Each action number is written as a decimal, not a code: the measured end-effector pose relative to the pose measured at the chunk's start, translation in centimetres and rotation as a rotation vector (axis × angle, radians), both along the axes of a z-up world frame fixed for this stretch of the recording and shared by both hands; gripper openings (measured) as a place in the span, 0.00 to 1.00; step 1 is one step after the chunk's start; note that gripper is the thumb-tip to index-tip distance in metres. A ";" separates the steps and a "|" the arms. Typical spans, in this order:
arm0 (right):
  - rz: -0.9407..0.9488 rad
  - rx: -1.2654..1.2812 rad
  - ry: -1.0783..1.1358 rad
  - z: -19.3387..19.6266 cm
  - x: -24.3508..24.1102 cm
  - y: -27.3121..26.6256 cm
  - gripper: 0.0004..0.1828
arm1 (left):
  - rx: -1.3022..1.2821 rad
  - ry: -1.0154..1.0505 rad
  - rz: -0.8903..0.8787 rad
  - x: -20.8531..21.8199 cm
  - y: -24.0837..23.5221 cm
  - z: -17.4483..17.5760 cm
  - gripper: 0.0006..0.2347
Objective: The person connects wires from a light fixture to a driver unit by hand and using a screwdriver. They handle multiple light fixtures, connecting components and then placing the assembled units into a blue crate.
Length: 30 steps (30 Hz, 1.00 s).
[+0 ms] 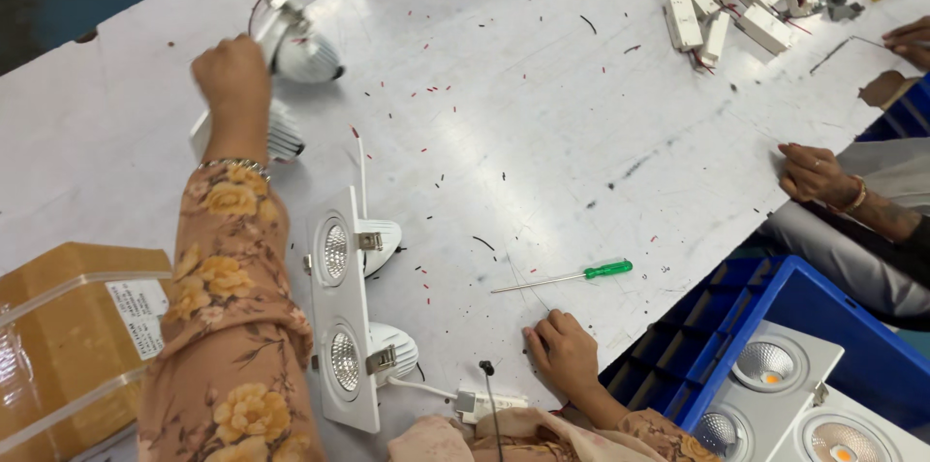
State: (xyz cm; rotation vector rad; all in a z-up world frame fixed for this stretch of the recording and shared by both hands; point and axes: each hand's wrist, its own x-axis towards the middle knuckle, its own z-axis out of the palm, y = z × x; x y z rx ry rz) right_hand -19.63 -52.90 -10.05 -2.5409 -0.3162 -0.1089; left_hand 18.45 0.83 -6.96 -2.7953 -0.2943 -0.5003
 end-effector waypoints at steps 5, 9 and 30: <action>-0.001 0.050 -0.054 0.4 0.1 0.0 0.11 | -0.020 -0.030 -0.262 5.0 -11.9 1.3 0.03; 0.004 0.082 -0.019 0.9 0.4 -0.4 0.12 | -0.153 -0.049 -0.393 6.8 -22.5 -0.5 0.03; 0.025 0.120 -0.068 0.1 -0.7 -1.3 0.12 | -0.759 0.643 -0.572 -3.8 -35.6 7.4 0.21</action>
